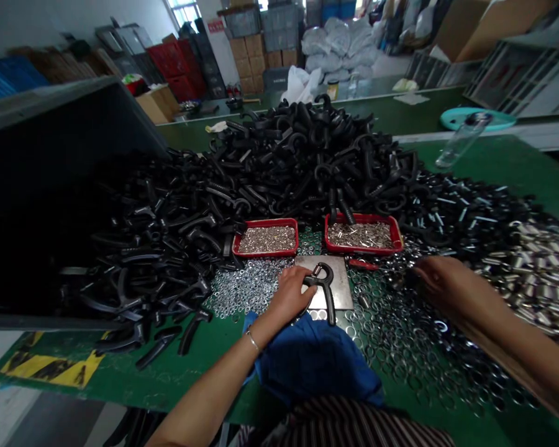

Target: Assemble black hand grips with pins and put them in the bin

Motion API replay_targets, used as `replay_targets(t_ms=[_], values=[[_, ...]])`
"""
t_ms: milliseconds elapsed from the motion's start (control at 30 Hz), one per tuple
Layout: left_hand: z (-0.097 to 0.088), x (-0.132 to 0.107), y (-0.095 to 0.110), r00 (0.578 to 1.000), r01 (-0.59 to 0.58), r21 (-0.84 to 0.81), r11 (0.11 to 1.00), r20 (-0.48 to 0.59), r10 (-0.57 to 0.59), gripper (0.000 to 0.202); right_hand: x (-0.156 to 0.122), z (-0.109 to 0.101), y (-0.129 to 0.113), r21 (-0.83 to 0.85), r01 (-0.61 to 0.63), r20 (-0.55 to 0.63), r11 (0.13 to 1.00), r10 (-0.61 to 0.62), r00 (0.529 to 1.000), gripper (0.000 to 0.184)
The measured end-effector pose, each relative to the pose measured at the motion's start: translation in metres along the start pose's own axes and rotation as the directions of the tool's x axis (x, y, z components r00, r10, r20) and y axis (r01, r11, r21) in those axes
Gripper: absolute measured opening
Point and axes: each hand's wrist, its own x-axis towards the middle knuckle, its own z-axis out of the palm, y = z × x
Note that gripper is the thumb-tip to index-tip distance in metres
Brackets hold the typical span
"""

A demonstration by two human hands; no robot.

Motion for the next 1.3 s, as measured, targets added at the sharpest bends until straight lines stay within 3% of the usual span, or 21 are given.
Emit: replay_targets(t_ms=[100,200,300,400,467,533,600,667,733,800,933,1167,1233,1300], values=[[0.004,-0.007,0.001,1.000,-0.027,0.003,1.000,-0.009,0.027,0.041,0.027,0.029,-0.041,-0.080,0.179,0.067,0.981,-0.174,0.982,0.024],[0.007,-0.009,0.003,0.998,-0.054,-0.025,0.998,-0.041,0.053,0.041,0.040,0.049,-0.067,-0.215,0.234,0.071,0.948,-0.223,0.972,0.019],[0.008,-0.007,0.003,0.997,-0.051,-0.060,0.997,-0.058,0.047,0.037,0.041,0.050,-0.072,-0.278,0.271,0.123,0.921,-0.246,0.961,0.021],[0.005,-0.007,-0.001,0.998,-0.049,-0.080,0.996,-0.044,0.046,0.040,0.038,0.038,-0.068,-0.234,0.255,0.104,0.938,-0.237,0.966,0.025],[0.000,-0.010,-0.007,0.997,-0.083,-0.110,0.991,0.004,0.083,0.046,0.039,0.028,-0.070,-0.125,0.165,0.039,0.978,-0.161,0.986,0.028],[-0.004,-0.013,-0.014,0.991,-0.117,-0.149,0.982,0.040,0.124,0.050,0.042,0.022,-0.080,0.131,0.029,0.003,0.991,-0.030,1.000,0.034],[-0.007,-0.016,-0.018,0.992,-0.116,-0.171,0.978,0.033,0.124,0.051,0.047,0.025,-0.099,0.473,-0.088,0.035,0.877,0.081,0.996,0.039],[-0.006,-0.016,-0.019,0.995,-0.096,-0.175,0.980,0.006,0.099,0.050,0.052,0.038,-0.123,0.716,-0.147,0.087,0.682,0.122,0.989,0.040],[-0.003,-0.015,-0.018,0.996,-0.089,-0.175,0.980,-0.015,0.088,0.049,0.056,0.056,-0.146,0.817,-0.171,0.117,0.551,0.132,0.984,0.040],[0.000,-0.014,-0.017,0.995,-0.094,-0.180,0.979,-0.032,0.089,0.049,0.058,0.075,-0.162,0.848,-0.179,0.130,0.499,0.132,0.983,0.040],[0.003,-0.014,-0.018,0.995,-0.093,-0.200,0.975,-0.057,0.083,0.048,0.058,0.092,-0.172,0.854,-0.182,0.128,0.488,0.142,0.982,0.039],[0.003,-0.014,-0.020,0.996,-0.082,-0.202,0.976,-0.048,0.074,0.047,0.056,0.087,-0.169,0.847,-0.195,0.131,0.495,0.161,0.978,0.035],[0.004,-0.013,-0.021,0.996,-0.084,-0.202,0.976,-0.048,0.076,0.047,0.054,0.087,-0.170,0.833,-0.193,0.129,0.519,0.156,0.979,0.034],[0.005,-0.013,-0.022,0.996,-0.086,-0.200,0.976,-0.050,0.078,0.048,0.053,0.087,-0.172,0.777,-0.170,0.123,0.606,0.118,0.985,0.031]])
